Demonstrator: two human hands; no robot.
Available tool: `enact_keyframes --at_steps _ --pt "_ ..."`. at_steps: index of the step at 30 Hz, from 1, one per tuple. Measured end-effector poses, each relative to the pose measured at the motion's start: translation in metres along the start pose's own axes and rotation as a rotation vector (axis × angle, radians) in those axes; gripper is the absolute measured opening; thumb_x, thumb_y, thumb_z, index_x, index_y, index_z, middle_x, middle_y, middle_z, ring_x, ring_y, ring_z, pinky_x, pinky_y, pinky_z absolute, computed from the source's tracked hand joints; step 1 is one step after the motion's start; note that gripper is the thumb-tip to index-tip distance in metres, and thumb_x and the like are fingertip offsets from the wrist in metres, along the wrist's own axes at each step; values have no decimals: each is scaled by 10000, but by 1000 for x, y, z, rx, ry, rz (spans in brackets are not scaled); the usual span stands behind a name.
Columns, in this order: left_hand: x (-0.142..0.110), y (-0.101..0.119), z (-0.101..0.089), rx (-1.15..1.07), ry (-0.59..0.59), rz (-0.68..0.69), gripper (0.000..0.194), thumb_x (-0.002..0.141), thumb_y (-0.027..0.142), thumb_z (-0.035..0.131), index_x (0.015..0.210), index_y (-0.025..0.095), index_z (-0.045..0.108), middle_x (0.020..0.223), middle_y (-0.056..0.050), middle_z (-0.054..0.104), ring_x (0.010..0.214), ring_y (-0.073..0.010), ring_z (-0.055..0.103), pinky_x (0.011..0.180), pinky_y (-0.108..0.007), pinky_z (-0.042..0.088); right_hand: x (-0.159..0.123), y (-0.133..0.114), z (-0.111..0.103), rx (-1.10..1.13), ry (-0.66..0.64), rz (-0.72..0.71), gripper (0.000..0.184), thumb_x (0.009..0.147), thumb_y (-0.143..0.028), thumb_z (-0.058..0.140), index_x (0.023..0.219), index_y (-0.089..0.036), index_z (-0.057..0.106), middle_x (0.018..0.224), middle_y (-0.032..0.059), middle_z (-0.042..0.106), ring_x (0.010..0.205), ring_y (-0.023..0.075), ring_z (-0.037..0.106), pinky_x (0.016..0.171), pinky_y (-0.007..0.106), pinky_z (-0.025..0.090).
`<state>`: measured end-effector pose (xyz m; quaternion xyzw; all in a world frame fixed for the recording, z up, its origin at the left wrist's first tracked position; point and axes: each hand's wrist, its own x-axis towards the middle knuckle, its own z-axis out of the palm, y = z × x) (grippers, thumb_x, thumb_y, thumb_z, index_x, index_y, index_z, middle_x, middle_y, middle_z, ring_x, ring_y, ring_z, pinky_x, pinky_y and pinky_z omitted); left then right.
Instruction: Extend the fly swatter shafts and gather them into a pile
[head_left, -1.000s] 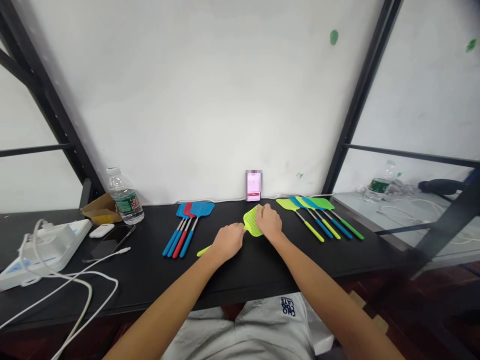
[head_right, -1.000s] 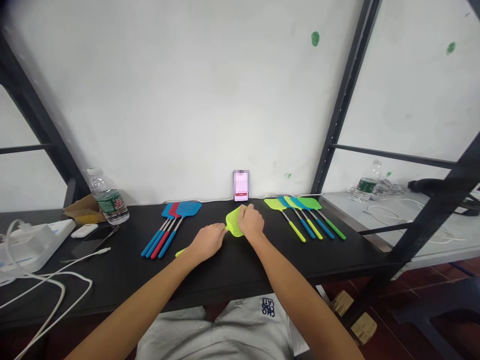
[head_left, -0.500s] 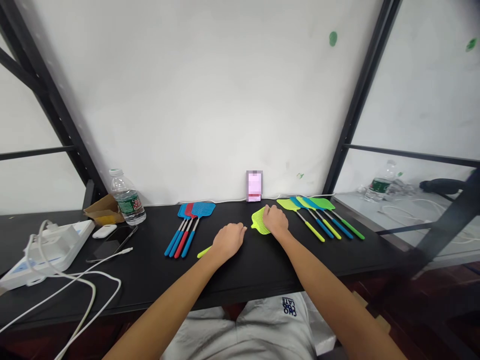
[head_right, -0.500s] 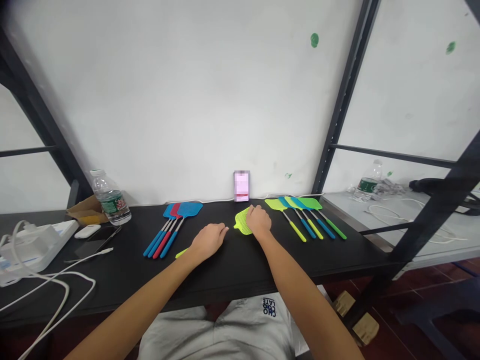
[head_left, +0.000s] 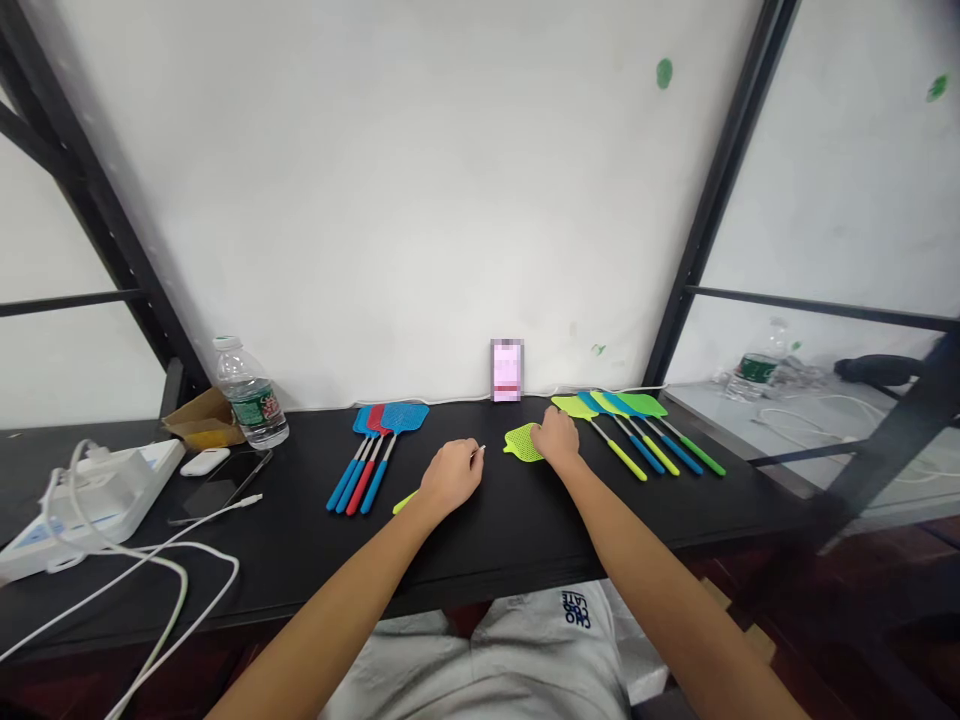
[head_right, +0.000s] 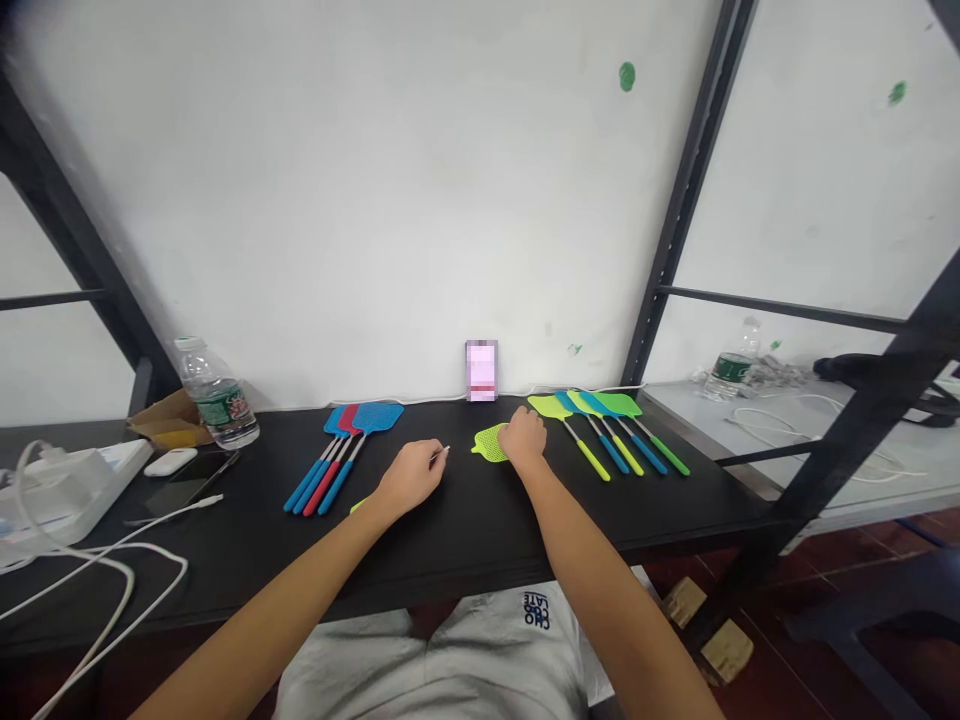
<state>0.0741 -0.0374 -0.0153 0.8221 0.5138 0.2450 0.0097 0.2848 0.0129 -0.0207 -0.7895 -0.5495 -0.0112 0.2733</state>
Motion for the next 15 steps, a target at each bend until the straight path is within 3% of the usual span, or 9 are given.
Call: enact_keyframes --at_steps 3,5,8,10,15 --pt "0 -1 0 -27 48 36 289 935 305 365 739 187 541 807 -63 630 737 -168 580 657 -269 368 -8 -6 -4 72 132 -101 225 853 -310 515 968 -132 589 1010 162 608 978 268 566 805 342 393" --pt "1 0 -1 -55 93 54 266 934 289 365 758 189 537 819 -61 627 751 -168 581 674 -271 378 -17 -15 -5 224 116 -263 298 918 -380 408 814 -165 587 838 102 624 828 214 582 743 305 387" --pt "2 0 -3 -98 143 62 235 931 264 361 775 195 523 821 -55 620 774 -171 588 696 -274 391 -36 -32 -3 491 -91 -548 444 947 -458 327 646 -194 519 623 21 565 620 147 526 633 259 362" --pt "2 1 -4 -135 163 51 181 921 247 371 814 200 509 818 -48 617 779 -173 594 685 -271 395 -47 -42 1 633 -197 -645 448 935 -476 356 613 -194 488 587 -1 538 572 129 486 582 245 342" --pt "1 3 -4 -224 172 6 124 908 253 403 999 205 472 790 -25 614 764 -175 609 652 -261 402 -55 -50 9 877 -395 -604 437 920 -474 376 611 -186 487 558 -18 506 527 113 461 517 230 335"
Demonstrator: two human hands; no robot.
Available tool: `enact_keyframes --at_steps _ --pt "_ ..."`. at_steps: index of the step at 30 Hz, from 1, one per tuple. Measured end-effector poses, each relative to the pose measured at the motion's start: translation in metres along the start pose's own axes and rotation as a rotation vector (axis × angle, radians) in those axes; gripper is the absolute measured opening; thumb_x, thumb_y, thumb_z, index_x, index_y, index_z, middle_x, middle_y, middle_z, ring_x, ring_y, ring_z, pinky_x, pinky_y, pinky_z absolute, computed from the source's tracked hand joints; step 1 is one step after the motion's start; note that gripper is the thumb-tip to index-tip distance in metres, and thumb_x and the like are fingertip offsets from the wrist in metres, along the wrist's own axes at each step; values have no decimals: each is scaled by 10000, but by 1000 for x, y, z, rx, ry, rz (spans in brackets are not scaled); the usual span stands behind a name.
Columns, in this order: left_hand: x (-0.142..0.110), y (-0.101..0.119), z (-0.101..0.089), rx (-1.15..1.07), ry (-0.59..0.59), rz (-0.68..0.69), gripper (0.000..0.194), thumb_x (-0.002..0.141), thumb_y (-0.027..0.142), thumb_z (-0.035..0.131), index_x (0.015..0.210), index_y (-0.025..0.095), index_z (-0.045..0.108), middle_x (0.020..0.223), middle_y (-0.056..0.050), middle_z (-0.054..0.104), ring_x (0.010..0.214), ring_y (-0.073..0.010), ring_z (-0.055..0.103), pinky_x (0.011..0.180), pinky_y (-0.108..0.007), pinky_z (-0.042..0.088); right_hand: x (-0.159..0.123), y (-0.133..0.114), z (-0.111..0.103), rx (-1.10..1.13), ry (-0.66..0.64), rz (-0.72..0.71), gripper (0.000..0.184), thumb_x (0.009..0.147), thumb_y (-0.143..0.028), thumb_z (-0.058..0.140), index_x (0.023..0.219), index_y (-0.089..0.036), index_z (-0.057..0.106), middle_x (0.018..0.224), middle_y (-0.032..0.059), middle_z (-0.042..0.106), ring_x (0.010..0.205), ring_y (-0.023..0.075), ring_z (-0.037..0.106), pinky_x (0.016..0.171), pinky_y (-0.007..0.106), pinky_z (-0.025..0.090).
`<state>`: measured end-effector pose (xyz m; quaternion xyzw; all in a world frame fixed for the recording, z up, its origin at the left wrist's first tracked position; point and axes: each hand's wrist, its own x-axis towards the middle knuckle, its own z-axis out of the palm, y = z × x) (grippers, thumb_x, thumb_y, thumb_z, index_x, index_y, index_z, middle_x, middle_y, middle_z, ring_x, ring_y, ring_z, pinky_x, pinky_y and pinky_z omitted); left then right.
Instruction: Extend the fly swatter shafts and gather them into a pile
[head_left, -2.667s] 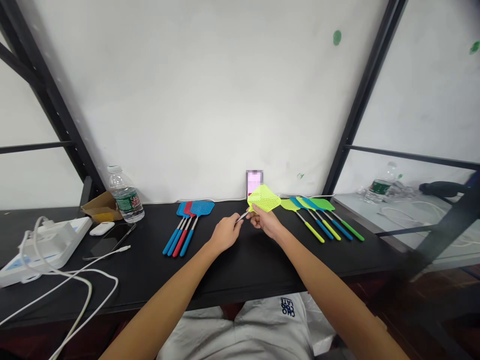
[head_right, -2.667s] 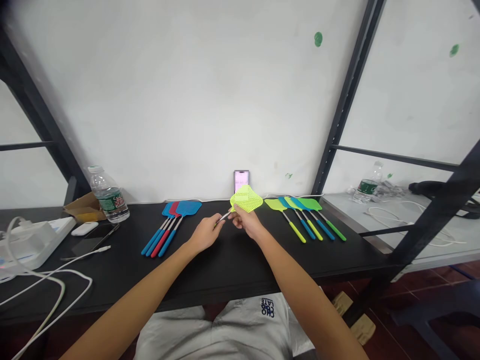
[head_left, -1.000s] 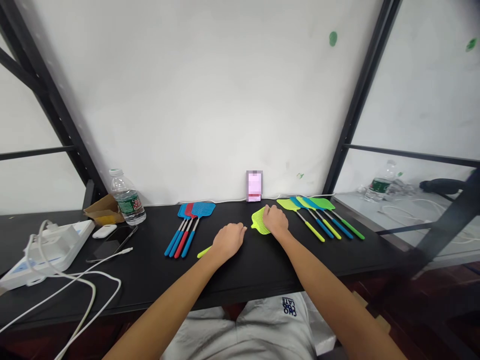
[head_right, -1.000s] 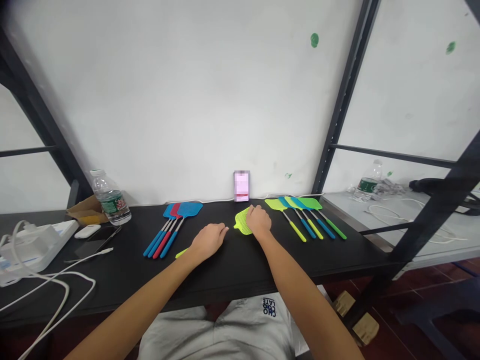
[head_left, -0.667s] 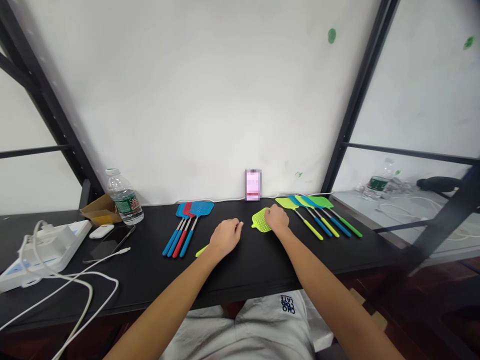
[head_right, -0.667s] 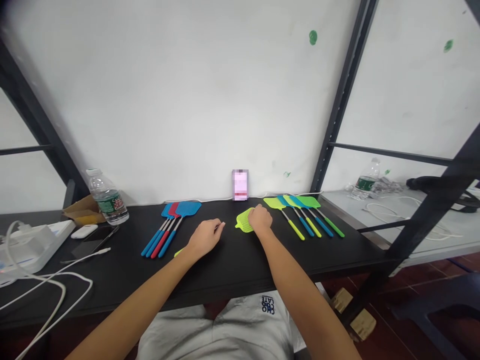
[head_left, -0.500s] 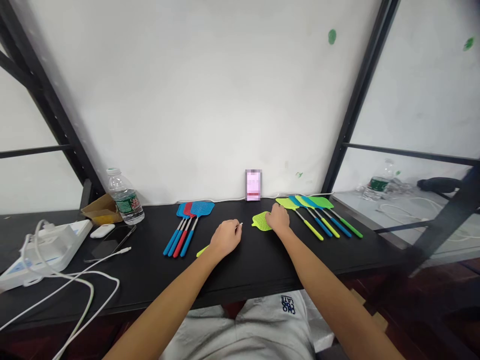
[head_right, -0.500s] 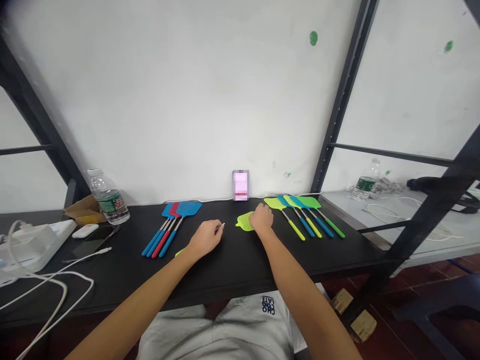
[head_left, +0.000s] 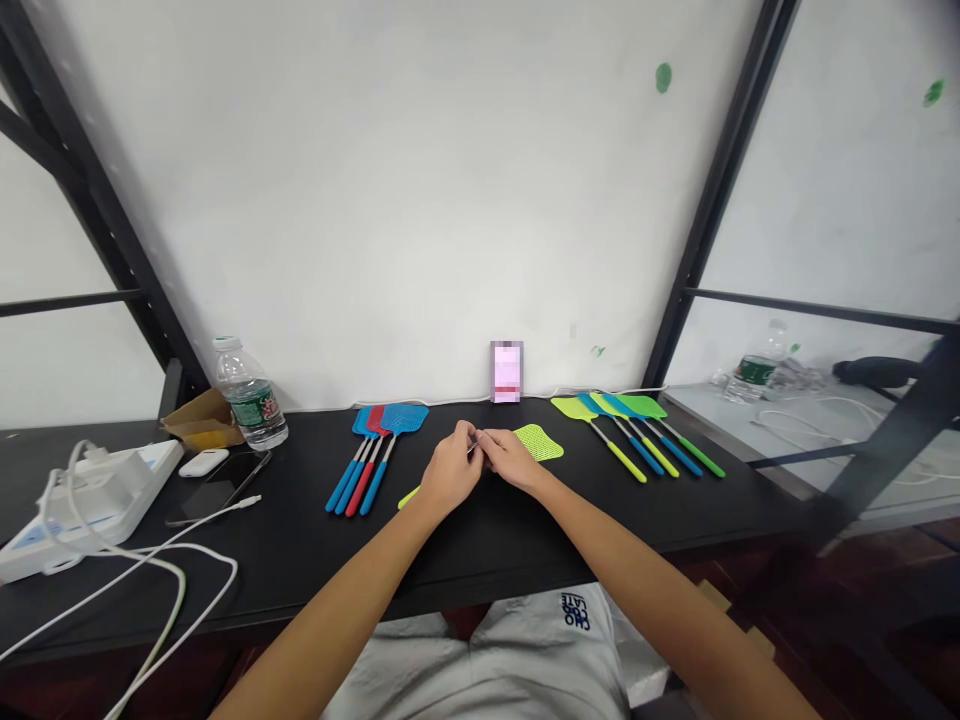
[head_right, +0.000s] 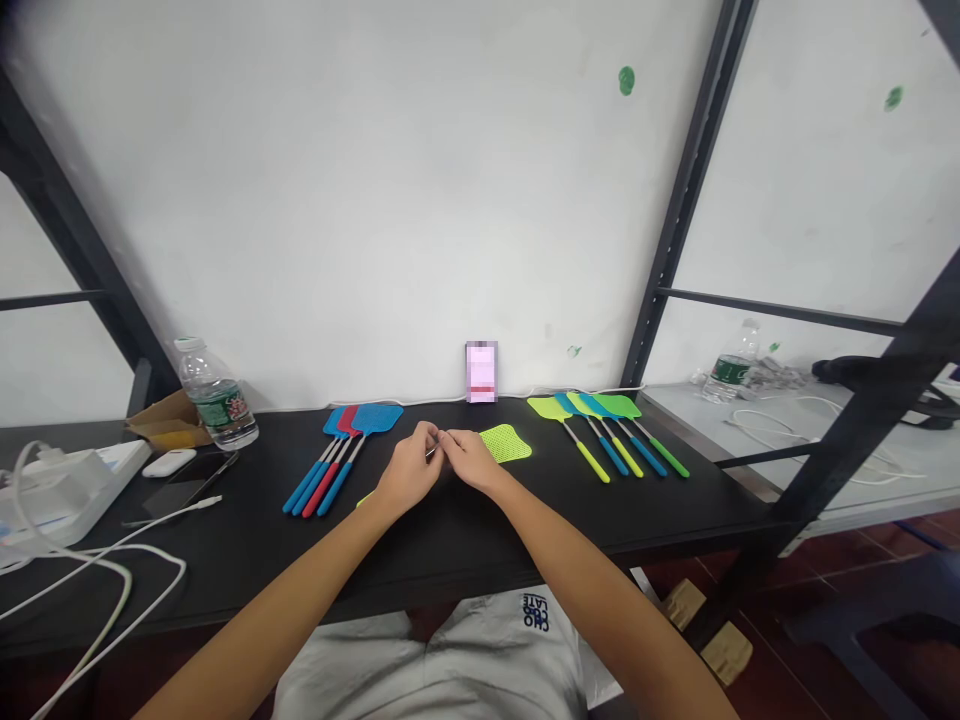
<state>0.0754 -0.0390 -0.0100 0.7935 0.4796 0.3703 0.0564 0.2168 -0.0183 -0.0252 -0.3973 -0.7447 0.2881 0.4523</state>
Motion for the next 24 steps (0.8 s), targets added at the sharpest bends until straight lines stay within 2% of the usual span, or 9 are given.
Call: enact_keyframes --at_steps 2,4,9,12,16,19,22,24 --pt "0 1 0 21 -11 -5 151 909 279 411 1027 202 467 786 -26 619 756 -178 614 659 -265 406 2 3 -3 79 -7 38 437 906 -483 397 604 -183 494 541 -20 497 502 108 459 501 228 341" --pt "1 -1 -1 80 -37 -13 172 904 307 428 1034 203 471 824 -39 637 771 -190 622 661 -272 407 6 7 -9 138 51 84 437 884 -496 431 586 -181 488 520 -22 487 472 101 442 479 225 338" --pt "0 -7 -3 271 -197 -58 217 931 363 366 916 204 513 900 -80 657 829 -231 633 650 -286 408 13 14 -30 285 350 235 423 833 -499 493 552 -186 455 464 -35 430 396 78 361 401 216 258" --pt "-1 -6 -2 314 -272 -71 314 958 411 288 925 197 517 917 -100 658 837 -236 638 667 -294 421 13 13 -36 325 478 241 419 812 -512 525 555 -189 453 461 -31 443 383 78 367 386 215 256" --pt "-2 1 2 317 -298 -80 347 973 421 227 997 192 488 941 -111 658 845 -242 644 682 -308 433 12 0 -26 441 530 203 377 811 -533 535 672 -182 533 580 15 578 490 121 533 451 223 388" --pt "-2 6 5 315 -308 -68 328 978 401 205 1030 195 455 922 -101 662 825 -244 650 666 -311 438 14 -15 -13 701 567 205 315 856 -465 502 724 -181 530 653 32 611 581 138 594 571 260 480" --pt "-4 11 6 318 -327 -35 322 978 383 188 1036 194 442 903 -97 664 817 -254 653 656 -322 443 20 -29 -5 966 641 272 210 883 -318 460 711 -198 449 582 -17 526 508 106 537 528 246 465" --pt "-5 15 7 316 -351 -16 345 976 389 173 1029 188 448 896 -104 663 813 -265 653 658 -336 446 24 -35 -4 1050 713 319 192 870 -222 425 685 -206 376 504 -70 384 394 69 391 411 196 360"
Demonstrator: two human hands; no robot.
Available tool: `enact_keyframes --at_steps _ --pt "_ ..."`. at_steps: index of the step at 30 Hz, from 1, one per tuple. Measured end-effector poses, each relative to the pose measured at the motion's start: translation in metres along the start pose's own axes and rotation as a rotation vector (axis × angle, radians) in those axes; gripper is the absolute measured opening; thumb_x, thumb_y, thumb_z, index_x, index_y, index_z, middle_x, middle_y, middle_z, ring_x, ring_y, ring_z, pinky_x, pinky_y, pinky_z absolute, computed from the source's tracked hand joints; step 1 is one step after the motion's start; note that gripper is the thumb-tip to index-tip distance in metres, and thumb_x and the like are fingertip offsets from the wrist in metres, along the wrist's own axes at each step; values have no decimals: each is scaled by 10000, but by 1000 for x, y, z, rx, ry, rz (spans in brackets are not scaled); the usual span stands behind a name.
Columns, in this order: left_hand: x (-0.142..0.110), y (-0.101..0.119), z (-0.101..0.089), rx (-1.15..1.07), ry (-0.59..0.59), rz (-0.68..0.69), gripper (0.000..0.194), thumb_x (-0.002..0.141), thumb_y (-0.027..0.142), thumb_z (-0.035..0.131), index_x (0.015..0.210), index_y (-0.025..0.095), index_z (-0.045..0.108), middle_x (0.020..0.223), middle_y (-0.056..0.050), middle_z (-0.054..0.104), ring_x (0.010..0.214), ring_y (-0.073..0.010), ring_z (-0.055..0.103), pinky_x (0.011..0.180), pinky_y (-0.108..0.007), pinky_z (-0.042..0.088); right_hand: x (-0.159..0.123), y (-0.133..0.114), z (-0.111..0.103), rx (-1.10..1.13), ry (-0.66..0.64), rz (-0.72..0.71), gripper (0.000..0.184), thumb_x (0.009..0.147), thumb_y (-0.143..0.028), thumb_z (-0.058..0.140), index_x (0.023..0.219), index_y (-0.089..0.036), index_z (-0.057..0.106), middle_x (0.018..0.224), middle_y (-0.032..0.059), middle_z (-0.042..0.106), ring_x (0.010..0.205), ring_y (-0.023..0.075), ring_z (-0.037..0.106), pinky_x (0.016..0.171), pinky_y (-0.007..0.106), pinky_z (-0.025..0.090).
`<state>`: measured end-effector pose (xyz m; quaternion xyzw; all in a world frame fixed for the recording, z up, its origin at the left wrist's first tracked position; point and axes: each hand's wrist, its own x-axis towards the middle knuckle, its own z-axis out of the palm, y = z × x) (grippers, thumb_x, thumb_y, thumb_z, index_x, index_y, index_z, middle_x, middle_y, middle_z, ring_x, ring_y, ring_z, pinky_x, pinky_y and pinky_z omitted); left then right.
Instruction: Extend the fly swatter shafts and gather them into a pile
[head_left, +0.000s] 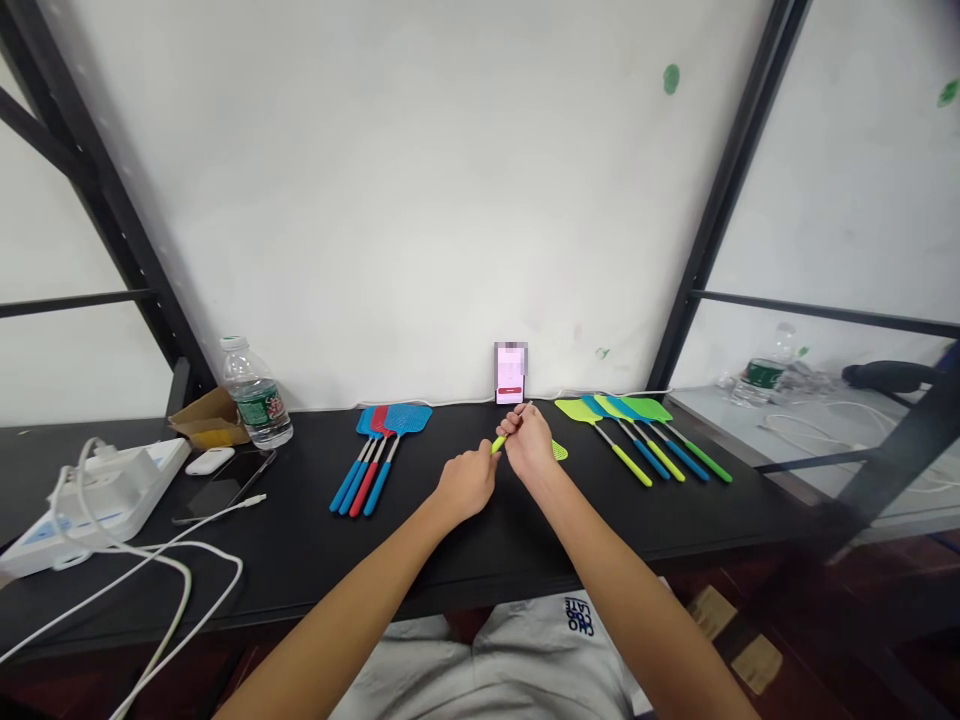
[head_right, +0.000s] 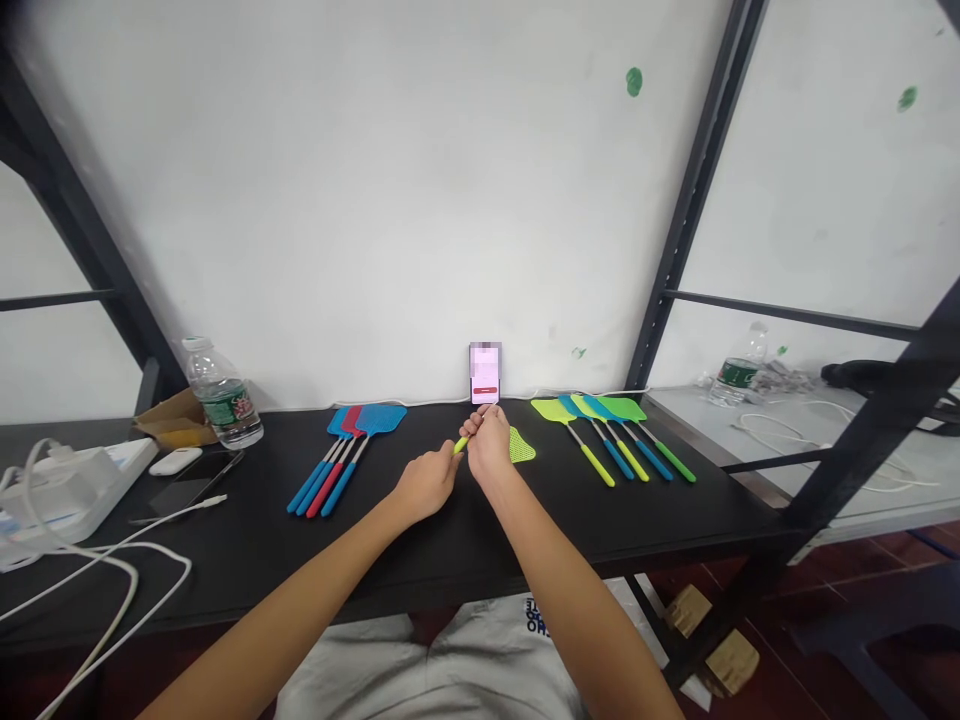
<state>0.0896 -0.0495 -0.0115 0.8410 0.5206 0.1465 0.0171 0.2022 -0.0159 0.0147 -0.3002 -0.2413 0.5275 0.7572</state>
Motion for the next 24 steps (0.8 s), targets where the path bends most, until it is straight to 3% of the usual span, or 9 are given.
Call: enact_keyframes --at_steps 2,4,8,12,16,21,24 --pt "-1 5 1 -14 -24 19 372 974 398 165 1015 179 463 899 -118 661 811 -272 650 664 -344 444 1 -2 4 23 107 6 195 839 -169 406 668 -210 321 474 -98 258 343 52 234 344 176 215" --pt "-2 10 2 -60 -41 41 387 971 398 170 986 173 484 901 -128 657 812 -267 645 667 -337 436 3 -5 5 23 202 -1 192 807 -158 412 661 -214 300 466 -104 209 337 50 169 332 181 135" --pt "3 12 3 -289 -34 97 407 966 410 198 837 183 510 813 -88 641 751 -216 618 644 -295 405 6 -10 3 29 240 -14 187 770 -180 430 655 -219 289 457 -107 182 332 51 148 328 189 118" --pt "12 10 4 -584 -69 114 451 942 483 237 659 197 440 615 -15 561 607 -156 536 579 -264 376 11 -13 -1 -1 217 -13 194 775 -230 424 664 -225 265 458 -112 165 336 49 134 330 190 117" --pt "19 13 5 -901 -221 79 447 908 533 296 608 208 359 447 45 399 435 -103 397 472 -242 311 17 -17 -7 -39 174 -34 223 774 -264 430 666 -229 239 460 -115 152 347 52 121 336 203 118" --pt "21 17 2 -1314 -461 -24 416 867 558 416 654 222 294 429 106 239 339 -45 184 384 -201 135 17 -25 -8 -3 156 -10 227 779 -216 422 660 -222 228 472 -111 141 356 50 107 347 208 110" --pt "20 15 -3 -1465 -612 -24 387 894 493 420 654 217 293 431 111 201 339 -36 130 380 -184 111 13 -29 -6 63 158 19 201 779 -163 396 657 -217 246 472 -108 142 360 50 97 348 204 101"
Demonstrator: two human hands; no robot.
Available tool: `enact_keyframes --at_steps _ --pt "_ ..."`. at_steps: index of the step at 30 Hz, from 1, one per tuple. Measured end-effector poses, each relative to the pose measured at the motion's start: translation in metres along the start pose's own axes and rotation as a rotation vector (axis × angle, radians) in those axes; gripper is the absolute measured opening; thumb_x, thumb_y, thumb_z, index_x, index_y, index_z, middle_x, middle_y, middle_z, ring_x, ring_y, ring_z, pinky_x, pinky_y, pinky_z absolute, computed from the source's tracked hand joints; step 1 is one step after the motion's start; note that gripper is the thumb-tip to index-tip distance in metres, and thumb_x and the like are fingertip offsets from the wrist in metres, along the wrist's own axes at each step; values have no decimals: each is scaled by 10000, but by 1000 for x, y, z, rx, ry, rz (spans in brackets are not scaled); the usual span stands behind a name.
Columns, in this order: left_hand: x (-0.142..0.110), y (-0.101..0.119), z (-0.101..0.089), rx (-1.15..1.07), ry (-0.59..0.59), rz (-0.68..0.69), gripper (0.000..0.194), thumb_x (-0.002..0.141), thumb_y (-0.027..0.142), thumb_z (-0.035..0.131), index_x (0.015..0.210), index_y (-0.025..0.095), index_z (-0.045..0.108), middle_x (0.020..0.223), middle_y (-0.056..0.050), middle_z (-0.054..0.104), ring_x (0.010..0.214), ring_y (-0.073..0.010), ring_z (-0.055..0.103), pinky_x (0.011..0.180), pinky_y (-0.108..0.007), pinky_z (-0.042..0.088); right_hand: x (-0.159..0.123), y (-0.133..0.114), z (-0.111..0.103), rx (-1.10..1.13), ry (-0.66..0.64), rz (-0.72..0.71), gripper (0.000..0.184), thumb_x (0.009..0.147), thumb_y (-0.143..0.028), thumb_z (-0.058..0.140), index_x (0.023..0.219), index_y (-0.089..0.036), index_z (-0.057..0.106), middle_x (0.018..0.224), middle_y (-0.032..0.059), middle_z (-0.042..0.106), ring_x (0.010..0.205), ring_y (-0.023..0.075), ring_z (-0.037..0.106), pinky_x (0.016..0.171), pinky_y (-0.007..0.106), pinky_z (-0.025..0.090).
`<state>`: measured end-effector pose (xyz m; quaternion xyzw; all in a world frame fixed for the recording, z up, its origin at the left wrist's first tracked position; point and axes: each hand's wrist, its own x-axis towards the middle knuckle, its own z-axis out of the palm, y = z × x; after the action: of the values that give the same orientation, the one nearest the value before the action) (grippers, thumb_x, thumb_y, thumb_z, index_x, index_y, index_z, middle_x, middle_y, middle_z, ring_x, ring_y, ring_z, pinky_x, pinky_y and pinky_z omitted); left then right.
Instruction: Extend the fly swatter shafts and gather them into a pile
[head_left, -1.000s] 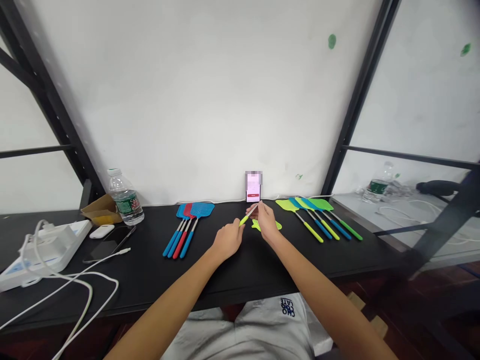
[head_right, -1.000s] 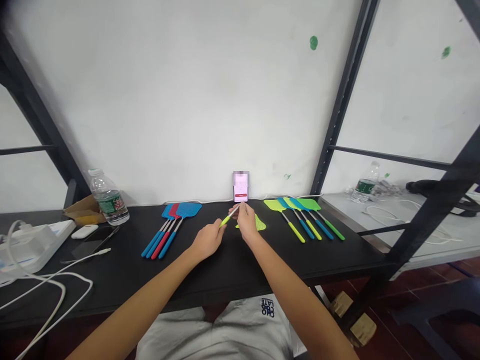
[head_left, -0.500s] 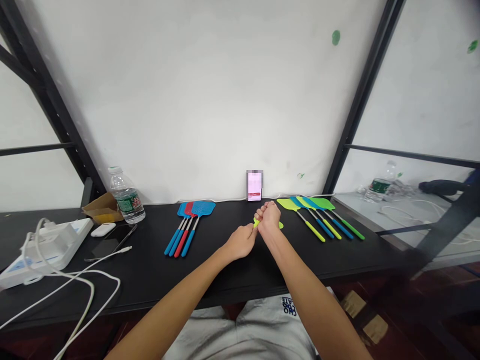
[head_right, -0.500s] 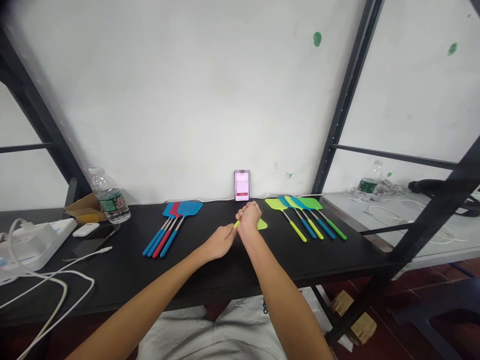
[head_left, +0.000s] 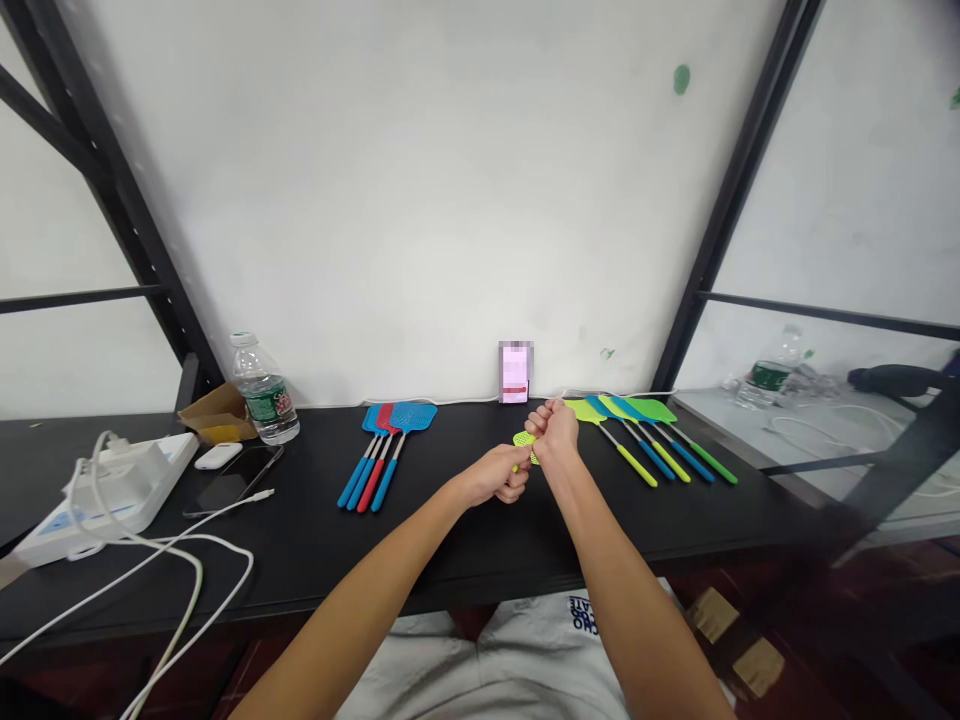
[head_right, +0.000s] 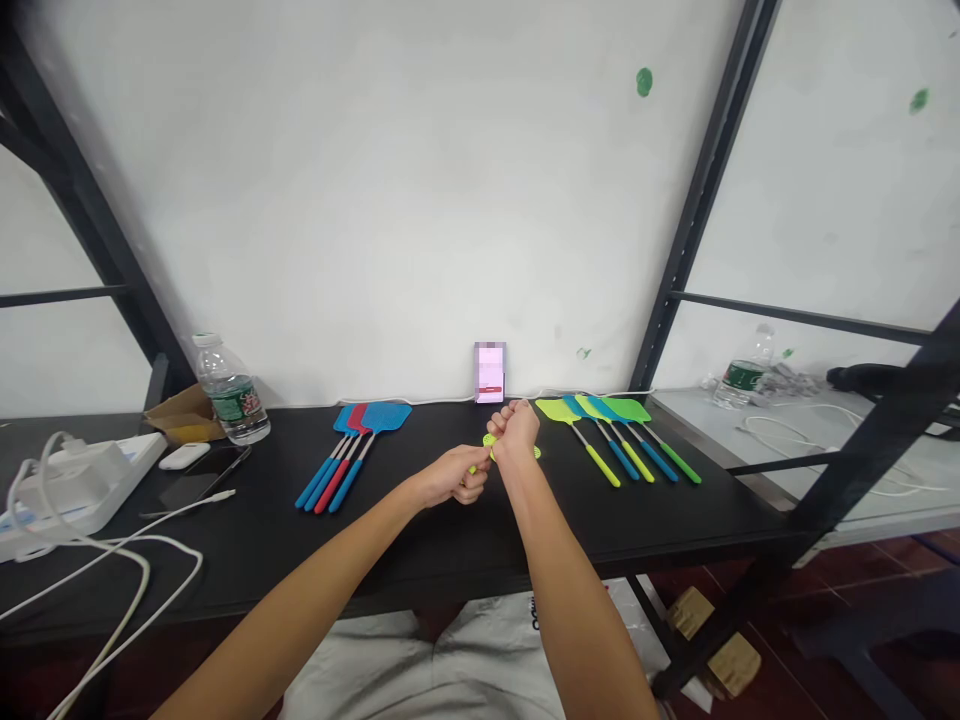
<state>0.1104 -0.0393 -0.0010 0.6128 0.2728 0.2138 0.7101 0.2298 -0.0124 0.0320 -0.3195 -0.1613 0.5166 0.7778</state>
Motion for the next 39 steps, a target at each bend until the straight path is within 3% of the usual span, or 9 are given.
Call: enact_keyframes --at_steps 5,12,15,18,21,23,26,31,39 --pt "-2 3 -7 -233 -199 -91 353 928 436 370 666 203 336 437 98 157 355 -55 92 366 -179 126 -3 -4 0 13 -33 -14 225 802 -156 393 657 -216 233 480 -110 118 368 53 81 353 208 99" --pt "-4 6 -10 -306 -238 -147 372 921 457 340 649 204 319 462 92 88 369 -70 74 384 -192 164 -6 -7 -1 -3 -139 -52 269 888 -274 376 660 -216 246 486 -108 113 368 58 88 355 213 118" --pt "-2 3 -6 -135 -148 -105 399 922 501 289 647 213 311 455 96 109 361 -74 100 395 -203 192 -6 -8 -2 -37 -179 -86 310 896 -352 408 664 -218 253 489 -112 112 367 57 93 352 209 123" --pt "4 -3 3 276 155 49 430 928 533 240 667 213 362 471 67 280 372 -94 274 442 -231 284 -3 -4 -2 -57 -156 -130 297 891 -365 423 674 -219 281 484 -114 144 359 53 107 347 200 120" --pt "8 -10 14 814 489 223 298 936 397 310 806 190 480 751 -65 589 661 -187 575 632 -300 415 -2 4 -2 -80 -59 -211 258 886 -345 421 690 -220 309 485 -110 210 346 47 155 339 191 135" --pt "8 -13 20 1044 584 216 191 918 296 347 946 180 497 957 -134 634 849 -249 616 725 -340 428 -3 9 -1 -96 -11 -242 249 888 -341 410 693 -221 312 489 -106 233 343 47 183 333 190 147" --pt "7 -16 26 1136 610 174 188 893 231 379 1042 160 469 1028 -174 632 909 -275 623 754 -354 435 -7 15 1 -132 -3 -236 262 884 -373 408 694 -224 306 493 -103 242 342 49 202 324 191 157" --pt "4 -20 27 1112 644 250 174 904 229 362 1034 156 451 1000 -174 638 861 -270 629 703 -341 439 -12 17 3 -141 -16 -210 271 866 -409 421 705 -231 293 491 -105 240 341 52 207 321 196 167" --pt "8 -17 23 1081 619 224 270 947 254 265 1023 145 500 890 -160 665 769 -262 638 652 -330 422 -9 8 3 -57 21 -82 207 815 -274 431 679 -224 283 462 -112 195 323 44 141 322 196 110"
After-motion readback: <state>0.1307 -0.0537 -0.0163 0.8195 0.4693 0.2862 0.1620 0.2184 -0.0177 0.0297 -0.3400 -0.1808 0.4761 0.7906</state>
